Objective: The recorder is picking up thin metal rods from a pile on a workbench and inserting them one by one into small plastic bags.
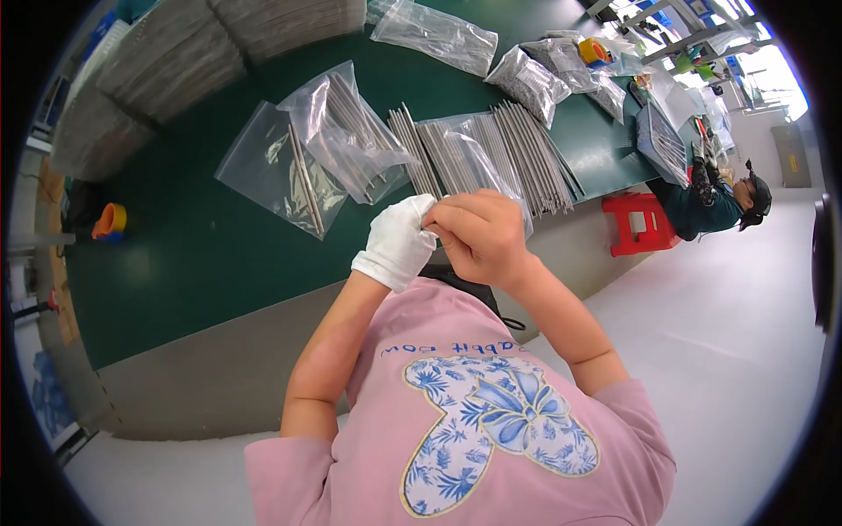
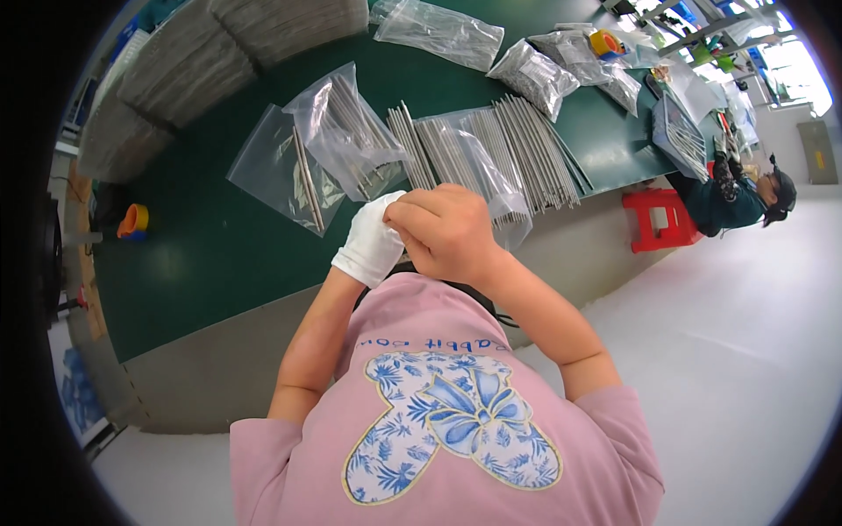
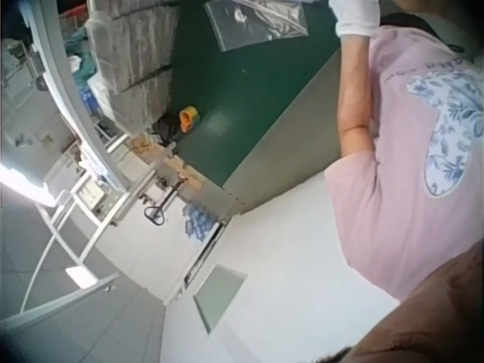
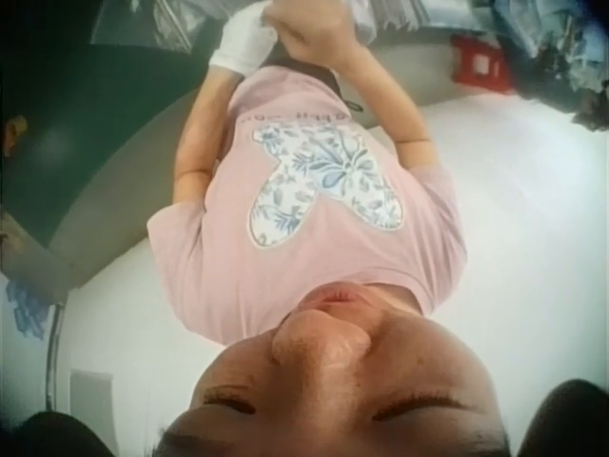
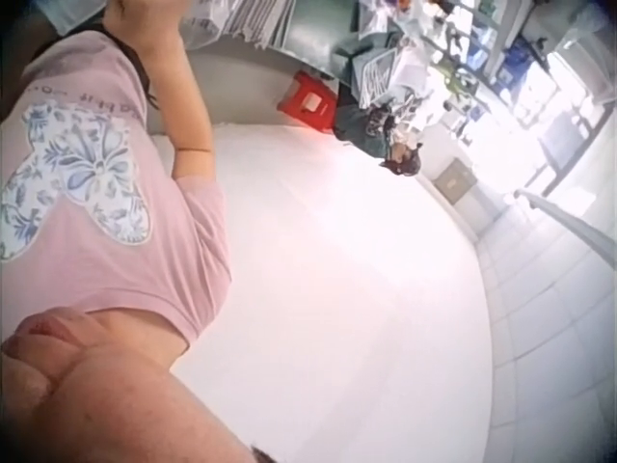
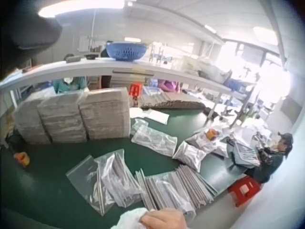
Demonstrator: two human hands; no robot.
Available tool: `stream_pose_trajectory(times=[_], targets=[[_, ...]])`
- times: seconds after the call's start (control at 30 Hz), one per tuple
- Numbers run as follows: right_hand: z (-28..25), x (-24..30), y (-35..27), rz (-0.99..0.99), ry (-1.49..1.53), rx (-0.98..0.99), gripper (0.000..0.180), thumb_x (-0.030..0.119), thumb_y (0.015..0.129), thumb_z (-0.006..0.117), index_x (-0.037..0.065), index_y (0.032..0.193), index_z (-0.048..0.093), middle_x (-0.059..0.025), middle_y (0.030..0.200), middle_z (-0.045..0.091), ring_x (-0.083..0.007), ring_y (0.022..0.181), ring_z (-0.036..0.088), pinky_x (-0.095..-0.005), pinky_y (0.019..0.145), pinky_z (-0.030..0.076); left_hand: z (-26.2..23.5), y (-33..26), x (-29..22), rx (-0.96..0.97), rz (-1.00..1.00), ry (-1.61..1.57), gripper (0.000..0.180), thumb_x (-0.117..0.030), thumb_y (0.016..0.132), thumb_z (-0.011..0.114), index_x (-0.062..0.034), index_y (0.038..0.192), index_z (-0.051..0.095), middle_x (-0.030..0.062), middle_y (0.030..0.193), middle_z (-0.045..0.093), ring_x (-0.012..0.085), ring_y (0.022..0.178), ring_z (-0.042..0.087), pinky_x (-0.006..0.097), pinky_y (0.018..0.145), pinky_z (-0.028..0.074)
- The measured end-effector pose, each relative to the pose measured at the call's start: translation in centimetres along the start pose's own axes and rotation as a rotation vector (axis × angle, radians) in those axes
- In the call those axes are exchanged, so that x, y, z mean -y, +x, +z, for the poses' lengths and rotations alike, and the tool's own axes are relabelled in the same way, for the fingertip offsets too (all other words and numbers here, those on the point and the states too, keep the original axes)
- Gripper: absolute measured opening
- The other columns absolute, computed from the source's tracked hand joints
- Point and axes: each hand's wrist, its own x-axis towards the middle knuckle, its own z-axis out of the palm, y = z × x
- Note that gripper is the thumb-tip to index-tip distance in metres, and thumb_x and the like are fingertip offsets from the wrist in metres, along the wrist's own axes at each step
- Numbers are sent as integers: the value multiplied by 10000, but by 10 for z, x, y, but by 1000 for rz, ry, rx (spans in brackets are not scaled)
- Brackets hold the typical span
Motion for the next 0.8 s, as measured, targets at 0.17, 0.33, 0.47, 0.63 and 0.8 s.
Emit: stream_pose_trajectory(times=[0.17,0.33,0.47,0.63,0.8], targets=[[9,-2,-5,-9,-3,-1,103,4,647,619,54,734,598,-53,678,608,-203,529,555,-278,472,405,-3,-2,-2,9,-2,14,43,-112,719,537,-78,741,521,138,730,565,356,715,542,409,594,442],[7,-4,-2,-21,-10,-8,115,0,643,621,50,744,599,-56,692,613,-207,545,569,-279,480,417,-1,3,5,10,22,55,46,-119,723,539,-78,739,525,140,731,568,356,714,544,406,593,445],[1,2,8,-21,1,2,118,-8,653,612,48,755,596,-58,692,613,-207,560,579,-283,483,423,-1,2,7,-50,44,33,75,-141,739,541,-69,739,521,147,725,565,361,705,544,413,583,439],[-20,18,12,297,182,-78,40,48,742,555,49,779,571,-89,643,570,-248,523,547,-337,482,425,4,4,4,-38,-1,22,172,-221,797,545,-73,713,520,157,715,556,378,677,535,425,559,424],[-2,15,-15,560,-170,383,227,249,812,518,69,672,524,-117,582,555,-320,529,547,-403,474,414,19,0,11,-20,84,-48,219,-256,826,539,-79,699,515,141,695,554,363,641,539,411,530,425]])
